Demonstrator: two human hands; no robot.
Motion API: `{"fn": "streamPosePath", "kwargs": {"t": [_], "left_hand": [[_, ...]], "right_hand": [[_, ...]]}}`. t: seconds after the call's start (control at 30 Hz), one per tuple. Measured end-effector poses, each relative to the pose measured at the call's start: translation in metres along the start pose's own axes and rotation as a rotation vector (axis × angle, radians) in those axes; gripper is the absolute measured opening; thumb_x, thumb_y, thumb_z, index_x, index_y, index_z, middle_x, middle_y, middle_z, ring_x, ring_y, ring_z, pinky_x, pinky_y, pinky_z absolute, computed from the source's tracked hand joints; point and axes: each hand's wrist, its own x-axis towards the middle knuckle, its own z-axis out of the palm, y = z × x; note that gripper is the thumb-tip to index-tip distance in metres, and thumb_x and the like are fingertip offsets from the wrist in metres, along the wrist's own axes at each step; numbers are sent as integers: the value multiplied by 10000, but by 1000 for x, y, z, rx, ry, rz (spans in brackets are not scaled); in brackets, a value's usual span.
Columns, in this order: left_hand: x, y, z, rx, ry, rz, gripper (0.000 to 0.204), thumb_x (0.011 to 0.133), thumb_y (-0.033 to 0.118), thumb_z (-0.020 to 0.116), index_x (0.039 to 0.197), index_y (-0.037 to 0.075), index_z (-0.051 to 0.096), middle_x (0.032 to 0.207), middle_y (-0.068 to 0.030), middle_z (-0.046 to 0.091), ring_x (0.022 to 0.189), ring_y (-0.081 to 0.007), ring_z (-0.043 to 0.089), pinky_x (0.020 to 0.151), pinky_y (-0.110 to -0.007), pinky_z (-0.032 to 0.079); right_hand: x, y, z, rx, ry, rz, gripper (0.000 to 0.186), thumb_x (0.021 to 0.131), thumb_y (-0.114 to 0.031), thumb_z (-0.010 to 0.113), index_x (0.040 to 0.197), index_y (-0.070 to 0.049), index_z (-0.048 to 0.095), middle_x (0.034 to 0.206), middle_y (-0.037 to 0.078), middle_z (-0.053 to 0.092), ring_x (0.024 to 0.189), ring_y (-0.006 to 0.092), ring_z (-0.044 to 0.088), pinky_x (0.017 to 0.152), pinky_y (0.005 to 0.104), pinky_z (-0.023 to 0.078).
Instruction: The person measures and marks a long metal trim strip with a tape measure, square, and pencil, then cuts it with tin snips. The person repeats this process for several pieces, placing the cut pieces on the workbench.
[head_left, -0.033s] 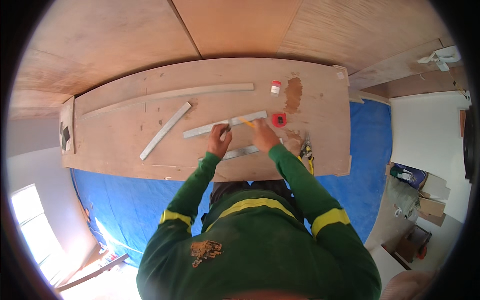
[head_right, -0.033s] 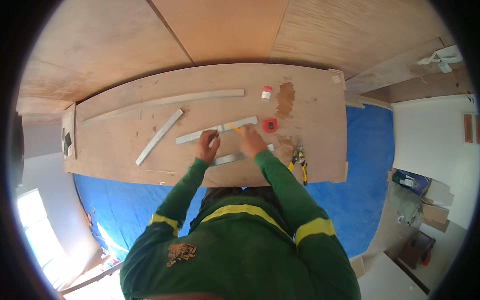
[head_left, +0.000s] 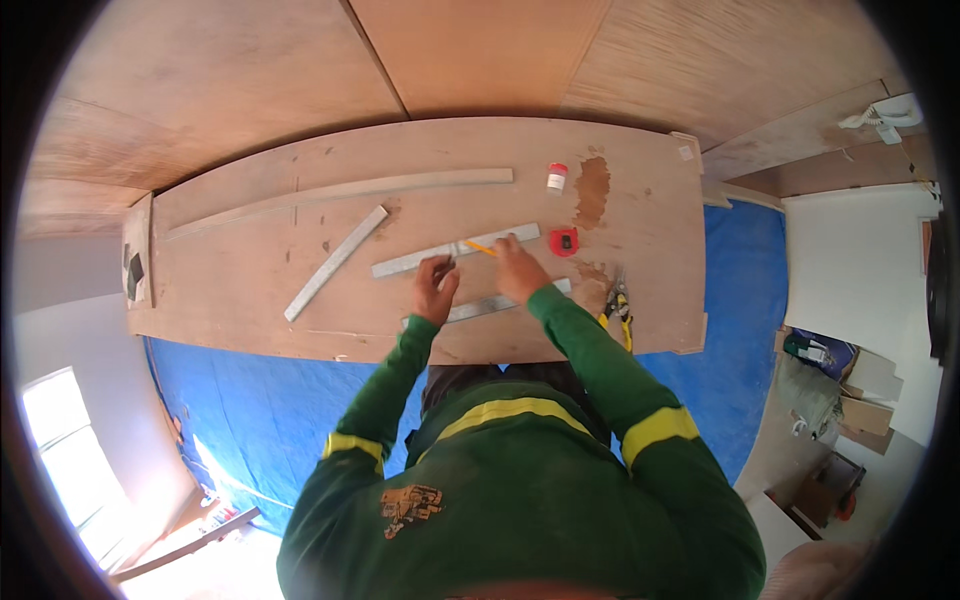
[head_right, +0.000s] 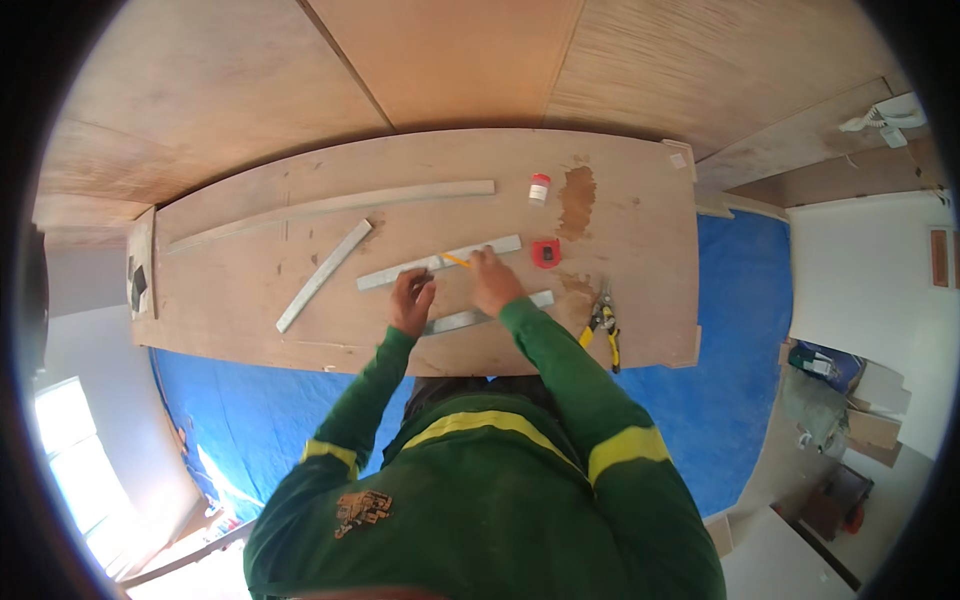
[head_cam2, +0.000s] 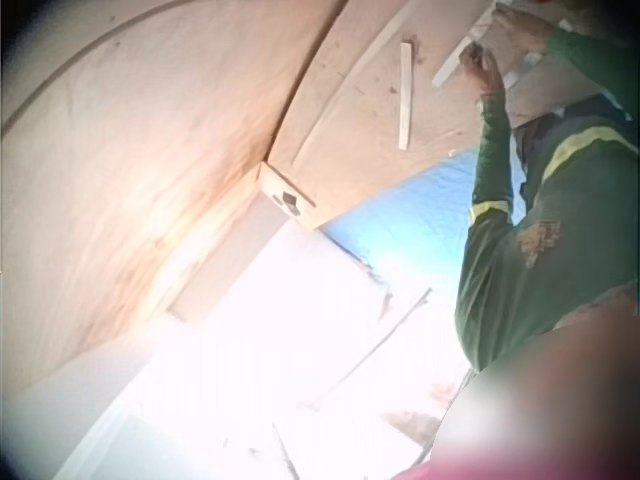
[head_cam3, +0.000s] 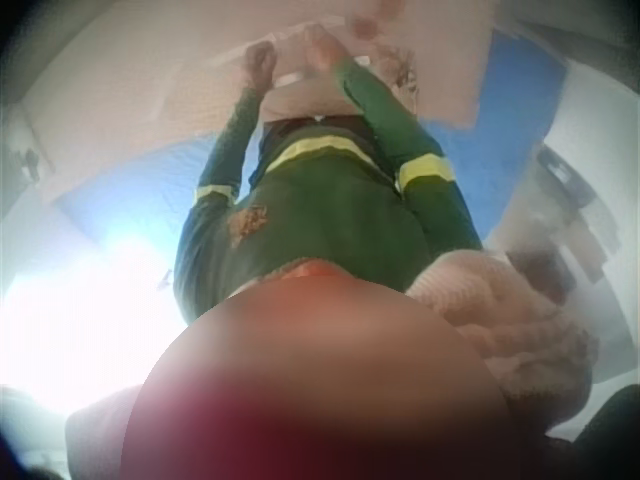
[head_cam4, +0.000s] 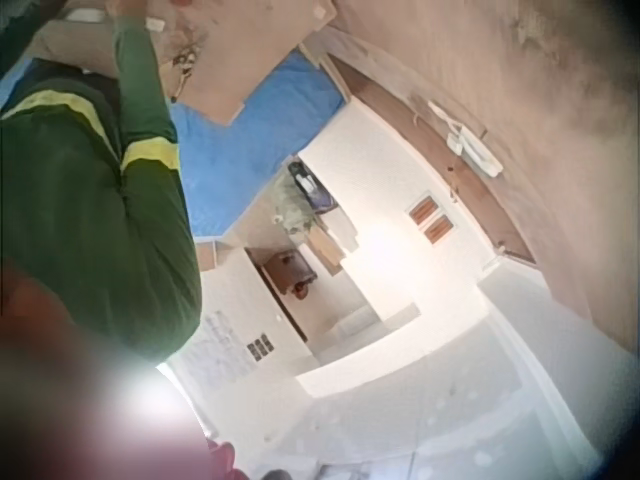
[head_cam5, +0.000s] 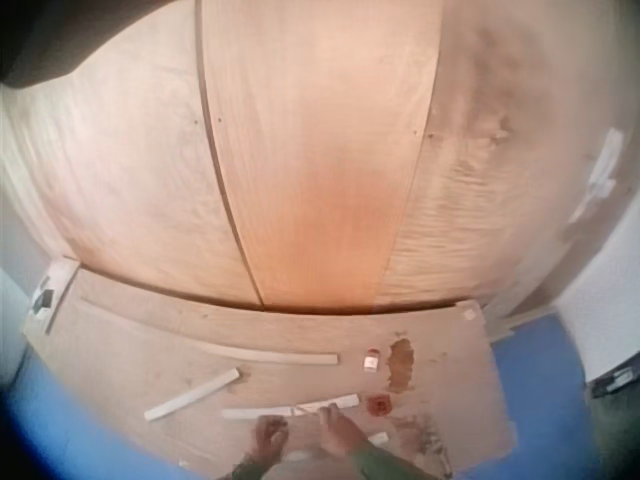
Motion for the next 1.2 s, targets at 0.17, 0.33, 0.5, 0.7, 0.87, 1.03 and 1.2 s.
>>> {"fn": "streamPosePath", "kwargs": {"t": [0.17,0.33,0.5,0.7,0.87,1.03,1.2], "left_hand": [[-65,34,-83,-449,238,-194,277,1035,69,703,1296,12,628,1147,-93,712,983,-185,711,887,-329,591],[-114,71,-133,-481,513,-114,310,1025,45,706,1324,28,628,1118,-77,702,987,-177,705,862,-326,609],[-112,77,-157,-460,672,-2,335,1026,14,685,1353,37,616,1159,-57,693,1011,-174,701,891,-323,599],[-61,73,-155,-323,624,-1,363,996,-19,725,1340,31,620,1195,-54,683,1015,-172,696,869,-318,589],[-17,74,-114,188,222,126,394,954,-20,770,1325,40,650,1201,-97,685,1074,-193,699,906,-334,594],[16,53,-48,478,-213,317,379,917,41,785,1282,56,684,1139,-160,686,1054,-358,705,916,-449,587],[23,12,22,585,-392,440,382,871,46,769,1247,63,707,1133,-141,688,1081,-368,677,931,-467,576]], "right_hand": [[85,-48,94,-167,-212,-164,438,956,-124,677,1354,24,570,1287,341,609,998,489,746,874,545,629],[121,-93,94,-551,-442,-396,410,955,-246,733,1240,22,610,1173,263,663,881,416,782,768,487,656],[114,-137,33,-163,86,-236,355,934,-291,726,1108,13,671,1089,207,705,861,377,778,751,483,638],[94,-62,3,543,310,612,536,892,-409,804,1145,46,675,933,138,745,777,296,738,686,423,557],[52,-19,100,1073,469,1091,635,875,-417,853,1199,91,651,770,67,692,702,198,681,568,391,492],[41,-7,126,954,215,1169,608,950,-557,797,1090,21,670,744,73,695,483,171,529,420,377,357],[-21,36,66,1090,188,1092,543,1026,-586,666,890,-62,644,686,34,617,486,155,515,432,346,355]]}}
